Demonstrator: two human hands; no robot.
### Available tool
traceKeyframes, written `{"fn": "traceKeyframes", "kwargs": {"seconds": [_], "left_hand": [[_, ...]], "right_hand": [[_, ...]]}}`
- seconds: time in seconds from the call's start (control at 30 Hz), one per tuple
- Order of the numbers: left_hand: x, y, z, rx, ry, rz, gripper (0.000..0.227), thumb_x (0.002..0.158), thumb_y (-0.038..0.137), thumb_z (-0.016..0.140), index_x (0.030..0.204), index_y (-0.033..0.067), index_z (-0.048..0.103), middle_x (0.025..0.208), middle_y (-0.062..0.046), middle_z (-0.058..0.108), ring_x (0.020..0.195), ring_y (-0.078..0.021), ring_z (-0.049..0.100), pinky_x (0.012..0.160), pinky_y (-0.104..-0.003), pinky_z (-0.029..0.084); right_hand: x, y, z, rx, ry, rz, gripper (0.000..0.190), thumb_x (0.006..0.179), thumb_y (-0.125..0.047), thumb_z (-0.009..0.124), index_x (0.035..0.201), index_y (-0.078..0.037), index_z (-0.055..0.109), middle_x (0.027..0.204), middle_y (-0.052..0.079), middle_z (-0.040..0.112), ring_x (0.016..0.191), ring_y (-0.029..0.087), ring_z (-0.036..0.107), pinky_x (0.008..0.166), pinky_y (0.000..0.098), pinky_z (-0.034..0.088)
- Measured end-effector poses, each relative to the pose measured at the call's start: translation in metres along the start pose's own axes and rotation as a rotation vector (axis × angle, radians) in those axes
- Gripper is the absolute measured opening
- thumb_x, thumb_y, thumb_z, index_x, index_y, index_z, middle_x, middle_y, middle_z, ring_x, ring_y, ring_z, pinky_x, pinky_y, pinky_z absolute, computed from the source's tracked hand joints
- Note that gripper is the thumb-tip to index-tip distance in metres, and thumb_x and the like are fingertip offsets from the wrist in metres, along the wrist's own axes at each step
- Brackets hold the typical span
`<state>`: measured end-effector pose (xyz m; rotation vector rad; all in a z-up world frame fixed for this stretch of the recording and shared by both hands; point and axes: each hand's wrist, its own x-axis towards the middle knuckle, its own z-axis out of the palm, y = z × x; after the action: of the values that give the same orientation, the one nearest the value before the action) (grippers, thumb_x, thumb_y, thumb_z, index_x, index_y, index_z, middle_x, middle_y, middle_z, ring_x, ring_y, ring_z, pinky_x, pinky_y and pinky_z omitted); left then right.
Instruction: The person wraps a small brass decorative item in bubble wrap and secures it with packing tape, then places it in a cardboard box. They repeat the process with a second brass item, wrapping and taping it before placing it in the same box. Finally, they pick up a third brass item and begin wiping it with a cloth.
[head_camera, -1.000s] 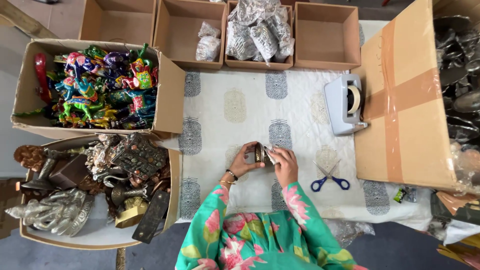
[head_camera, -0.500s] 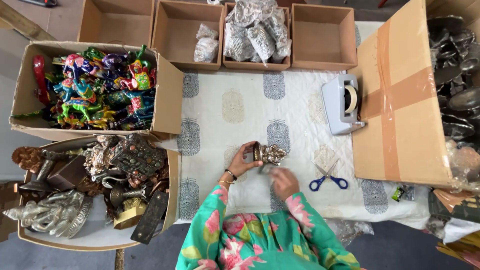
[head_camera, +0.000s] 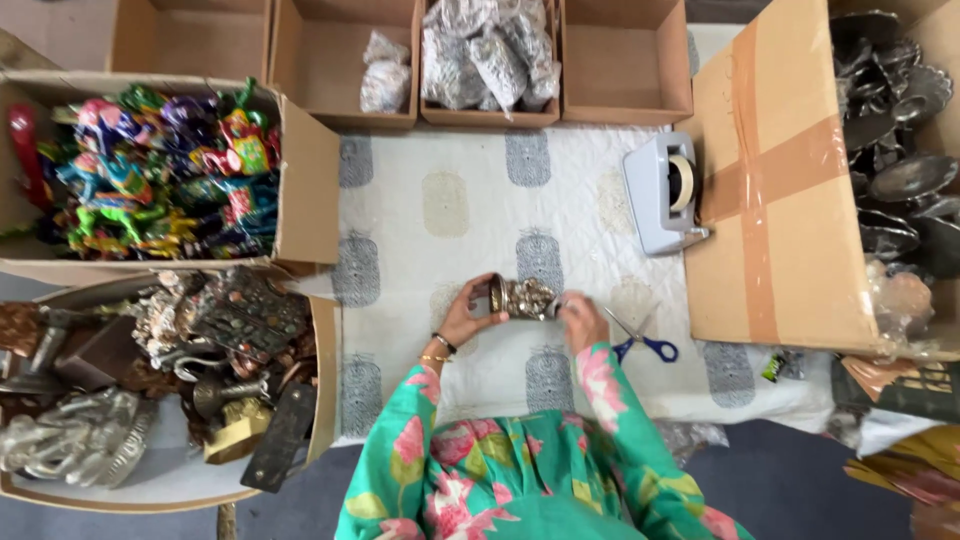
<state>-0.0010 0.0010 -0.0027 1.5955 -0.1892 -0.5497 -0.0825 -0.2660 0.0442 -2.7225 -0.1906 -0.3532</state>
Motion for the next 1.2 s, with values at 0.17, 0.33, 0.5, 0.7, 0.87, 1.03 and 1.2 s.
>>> {"fn": "traceKeyframes", "kwargs": {"seconds": [0.17,0.33,0.5,0.7,0.87,1.03,1.2], "left_hand": [[0.001,-0.011,0.004,-0.045,-0.002,0.081,0.101,0.07,0.039,0.093,0.153,0.0125,0.043,0.146,-0.01,0.059,0.137,-0.0261,0.054,0.114,-0.046,0.04],[0.0,-0.003,0.0,-0.017,-0.036,0.059,0.104,0.066,0.035,0.095,0.152,0.0119,0.042,0.145,-0.011,0.058,0.138,-0.0262,0.052,0.114,-0.047,0.037],[-0.003,0.007,0.0,-0.057,-0.036,0.011,0.102,0.068,0.036,0.093,0.153,0.0132,0.043,0.145,-0.01,0.06,0.138,-0.0261,0.053,0.115,-0.047,0.037],[0.001,0.001,0.0,-0.069,-0.032,0.025,0.103,0.066,0.035,0.094,0.152,0.0136,0.043,0.144,-0.009,0.059,0.138,-0.0261,0.052,0.114,-0.047,0.037],[0.001,-0.004,0.001,-0.073,-0.028,0.052,0.101,0.068,0.035,0.094,0.152,0.0131,0.044,0.144,-0.009,0.06,0.139,-0.0259,0.052,0.116,-0.047,0.037],[0.004,-0.004,-0.001,-0.071,-0.034,0.038,0.1,0.068,0.034,0.094,0.152,0.0133,0.043,0.145,-0.008,0.059,0.139,-0.0254,0.052,0.115,-0.047,0.037],[0.005,-0.006,0.0,-0.076,-0.04,0.017,0.101,0.067,0.034,0.094,0.151,0.0134,0.043,0.145,-0.008,0.059,0.137,-0.0257,0.053,0.114,-0.048,0.038]], "right_hand": [[-0.006,-0.017,0.013,0.285,0.304,0.197,0.023,0.082,0.009,0.067,0.094,-0.01,0.071,0.117,0.006,0.068,0.108,0.026,0.068,0.086,0.039,0.057],[-0.018,-0.042,-0.001,0.124,-0.011,0.148,0.033,0.067,0.01,0.067,0.095,-0.007,0.074,0.116,0.012,0.068,0.103,0.033,0.066,0.079,0.0398,0.055],[0.013,0.008,-0.016,0.048,-0.062,0.32,0.026,0.075,0.008,0.07,0.094,-0.009,0.075,0.113,0.006,0.068,0.099,0.028,0.069,0.085,0.0372,0.056],[0.037,-0.02,-0.007,0.637,0.091,0.352,0.032,0.078,0.006,0.067,0.101,-0.013,0.077,0.111,0.002,0.069,0.1,0.022,0.07,0.08,0.0324,0.061],[0.033,0.009,0.006,0.202,0.008,0.057,0.019,0.077,0.005,0.075,0.088,-0.011,0.076,0.097,0.002,0.072,0.09,0.025,0.069,0.078,0.0361,0.058],[0.044,0.036,-0.003,0.302,-0.126,0.319,0.013,0.082,0.001,0.075,0.086,-0.012,0.077,0.097,0.002,0.074,0.083,0.021,0.074,0.076,0.0332,0.06],[0.048,-0.005,0.01,0.435,0.179,0.168,0.023,0.078,0.006,0.071,0.092,-0.01,0.077,0.103,0.006,0.074,0.093,0.026,0.073,0.083,0.0357,0.059]]}}
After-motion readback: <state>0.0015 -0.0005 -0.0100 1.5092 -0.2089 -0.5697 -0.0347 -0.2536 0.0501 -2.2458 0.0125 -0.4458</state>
